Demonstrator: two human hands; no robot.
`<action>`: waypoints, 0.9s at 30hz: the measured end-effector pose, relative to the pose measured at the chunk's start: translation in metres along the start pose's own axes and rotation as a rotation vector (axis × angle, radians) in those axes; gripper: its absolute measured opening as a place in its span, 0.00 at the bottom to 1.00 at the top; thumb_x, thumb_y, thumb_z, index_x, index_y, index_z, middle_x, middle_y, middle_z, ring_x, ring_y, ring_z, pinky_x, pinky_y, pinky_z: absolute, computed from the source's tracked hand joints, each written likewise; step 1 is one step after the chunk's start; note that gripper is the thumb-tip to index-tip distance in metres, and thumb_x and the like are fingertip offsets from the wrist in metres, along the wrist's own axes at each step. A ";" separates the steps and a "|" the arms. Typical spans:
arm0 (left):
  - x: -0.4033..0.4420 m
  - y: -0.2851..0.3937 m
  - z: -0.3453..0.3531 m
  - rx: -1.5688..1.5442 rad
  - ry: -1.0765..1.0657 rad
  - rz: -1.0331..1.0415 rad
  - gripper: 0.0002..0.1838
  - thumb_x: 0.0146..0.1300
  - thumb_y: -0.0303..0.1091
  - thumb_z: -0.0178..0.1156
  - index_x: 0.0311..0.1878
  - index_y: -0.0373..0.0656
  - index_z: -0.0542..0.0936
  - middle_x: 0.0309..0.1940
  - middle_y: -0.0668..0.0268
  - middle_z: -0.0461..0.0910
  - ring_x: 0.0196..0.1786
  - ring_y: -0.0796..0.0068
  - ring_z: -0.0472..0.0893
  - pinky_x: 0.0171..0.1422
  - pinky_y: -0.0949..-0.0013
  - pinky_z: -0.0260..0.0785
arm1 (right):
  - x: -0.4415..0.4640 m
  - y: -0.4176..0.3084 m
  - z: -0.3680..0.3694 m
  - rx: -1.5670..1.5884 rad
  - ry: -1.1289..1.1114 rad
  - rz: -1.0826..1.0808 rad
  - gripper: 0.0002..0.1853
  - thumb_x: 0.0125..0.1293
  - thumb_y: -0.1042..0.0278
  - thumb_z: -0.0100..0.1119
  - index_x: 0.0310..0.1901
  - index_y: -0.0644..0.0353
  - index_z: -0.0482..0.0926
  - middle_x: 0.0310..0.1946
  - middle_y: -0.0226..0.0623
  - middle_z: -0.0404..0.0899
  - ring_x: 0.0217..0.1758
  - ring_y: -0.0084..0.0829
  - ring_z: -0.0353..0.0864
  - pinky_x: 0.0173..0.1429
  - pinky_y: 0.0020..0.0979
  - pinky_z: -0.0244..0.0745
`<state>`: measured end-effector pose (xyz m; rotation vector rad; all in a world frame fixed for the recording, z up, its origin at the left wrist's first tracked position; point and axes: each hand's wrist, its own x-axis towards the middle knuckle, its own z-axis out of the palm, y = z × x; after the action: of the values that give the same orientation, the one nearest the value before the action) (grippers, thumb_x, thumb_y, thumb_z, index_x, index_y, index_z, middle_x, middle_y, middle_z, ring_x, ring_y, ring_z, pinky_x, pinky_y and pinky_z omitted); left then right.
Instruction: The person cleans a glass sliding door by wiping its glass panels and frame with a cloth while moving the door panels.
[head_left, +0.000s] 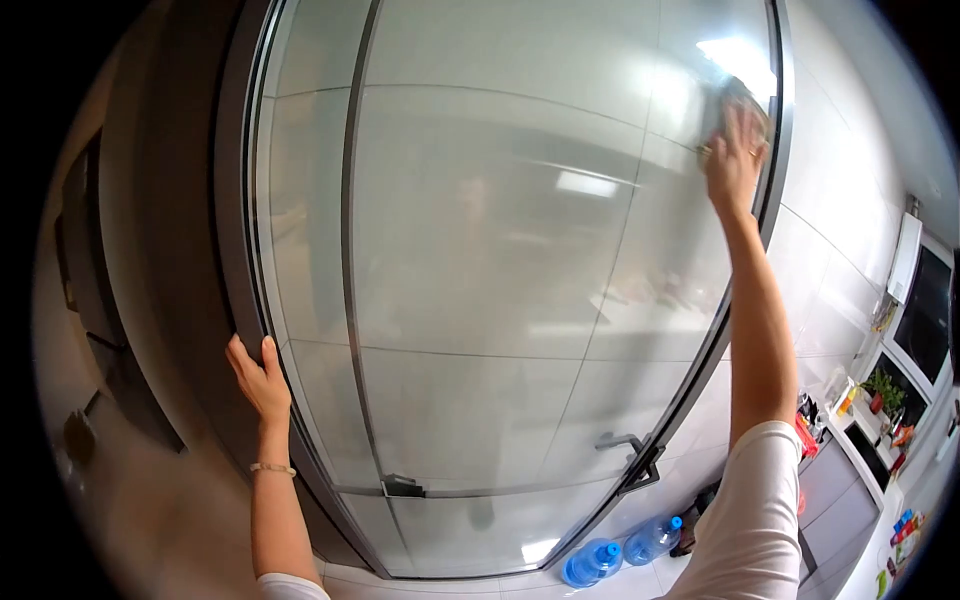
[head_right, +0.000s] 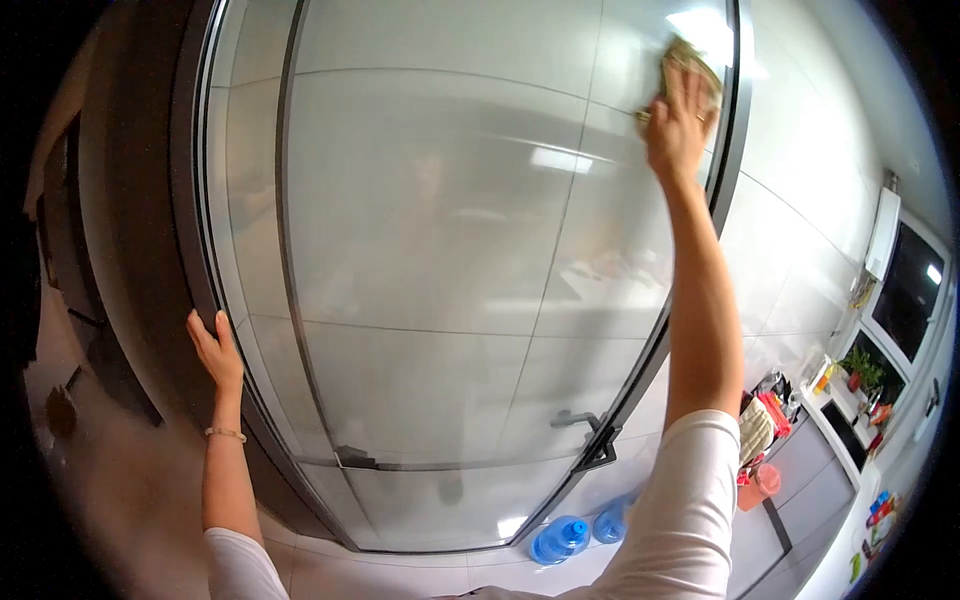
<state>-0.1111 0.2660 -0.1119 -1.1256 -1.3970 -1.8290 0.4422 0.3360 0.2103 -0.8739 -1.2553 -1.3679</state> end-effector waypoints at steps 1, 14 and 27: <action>0.000 0.001 -0.001 0.021 -0.004 0.014 0.24 0.65 0.44 0.49 0.52 0.31 0.63 0.45 0.48 0.67 0.46 0.50 0.70 0.48 0.57 0.63 | -0.006 0.026 0.001 -0.025 -0.025 0.016 0.27 0.66 0.60 0.34 0.68 0.41 0.51 0.70 0.35 0.42 0.74 0.35 0.35 0.71 0.46 0.24; -0.001 0.008 -0.003 0.048 -0.022 -0.071 0.25 0.62 0.45 0.52 0.52 0.33 0.63 0.45 0.48 0.66 0.46 0.46 0.71 0.46 0.55 0.66 | 0.054 -0.008 0.036 0.119 0.224 -0.029 0.21 0.63 0.66 0.40 0.58 0.58 0.68 0.63 0.44 0.60 0.69 0.40 0.53 0.71 0.42 0.35; 0.002 0.007 -0.007 -0.088 -0.116 -0.121 0.27 0.56 0.48 0.58 0.50 0.35 0.66 0.42 0.54 0.66 0.37 0.58 0.76 0.32 0.59 0.73 | 0.175 -0.313 0.059 0.109 0.223 -0.163 0.24 0.66 0.55 0.34 0.62 0.48 0.63 0.66 0.33 0.56 0.71 0.33 0.47 0.72 0.37 0.35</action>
<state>-0.1079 0.2573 -0.1075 -1.2331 -1.4919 -1.9535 0.0955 0.3304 0.3206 -0.5375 -1.2345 -1.4664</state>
